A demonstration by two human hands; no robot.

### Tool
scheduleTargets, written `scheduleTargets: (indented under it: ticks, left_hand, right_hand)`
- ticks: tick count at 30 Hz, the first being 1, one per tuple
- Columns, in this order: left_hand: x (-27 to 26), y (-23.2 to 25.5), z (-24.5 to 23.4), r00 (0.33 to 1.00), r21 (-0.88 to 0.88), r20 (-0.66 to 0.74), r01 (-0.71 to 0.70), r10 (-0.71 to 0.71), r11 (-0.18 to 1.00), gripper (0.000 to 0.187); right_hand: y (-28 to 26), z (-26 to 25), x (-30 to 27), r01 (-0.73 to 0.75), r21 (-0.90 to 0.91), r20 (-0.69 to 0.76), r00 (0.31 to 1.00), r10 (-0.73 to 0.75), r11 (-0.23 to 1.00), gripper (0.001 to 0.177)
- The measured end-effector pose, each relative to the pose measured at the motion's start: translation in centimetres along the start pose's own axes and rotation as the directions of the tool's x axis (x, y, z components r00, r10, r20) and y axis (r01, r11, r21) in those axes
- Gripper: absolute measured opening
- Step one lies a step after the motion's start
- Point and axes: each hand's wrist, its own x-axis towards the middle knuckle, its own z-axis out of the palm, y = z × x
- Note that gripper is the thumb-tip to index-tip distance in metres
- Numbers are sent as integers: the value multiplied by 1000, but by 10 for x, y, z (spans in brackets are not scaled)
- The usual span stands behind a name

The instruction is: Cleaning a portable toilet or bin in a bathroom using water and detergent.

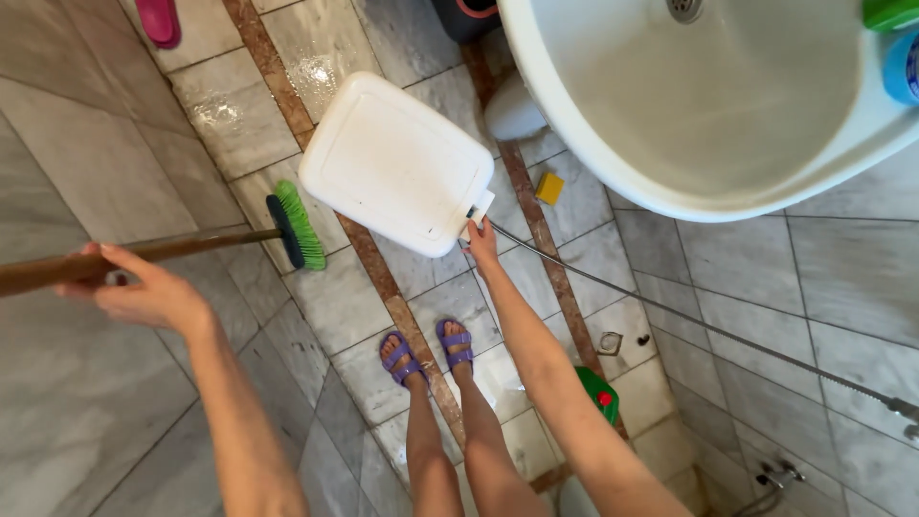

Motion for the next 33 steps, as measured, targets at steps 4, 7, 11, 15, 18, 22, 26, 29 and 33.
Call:
scheduleTargets:
  ticks: [4,7,11,15,18,22,26,29,33]
  left_hand:
    - [30,-86,-2,995,109,-3,-104,105,989,61]
    - [38,-114,-6,994,139,-105,24,-9,990,56]
    - [14,-56,-2,974,30,-134,190,-184,981,64]
    - [-20,-2,-15,838,-142,-33,536,-545,832,71]
    - [-57,-61,-23,761,-134,57,647,-646,751,65]
    - [-148,-170,-59,814,-27,214,557,-540,830,47]
    - [-247,-141,-74,679,60,358,668,-641,741,43]
    - [-329,-106,-77,650,-45,571,634,-501,772,35]
    - [-408,-17,-66,504,37,728,648,-464,761,44]
  right_hand:
    - [10,-5,-11,31,60,-32,999,-29,998,45]
    - [21,-32,-39,32,37,-37,999,-30,999,44]
    - [49,-100,-33,7,-10,-37,999,-8,1000,43]
    - [76,-163,-39,-75,-104,27,997,79,992,48]
    - [75,-199,-53,-74,-181,77,993,89,981,53]
    - [66,-225,-83,-66,-397,109,987,119,915,59]
    - [130,-245,-56,320,-617,167,946,-278,718,58]
    - [84,-240,-98,360,-748,51,869,-492,558,64]
    - [23,-255,-173,159,-736,-197,879,-433,658,41]
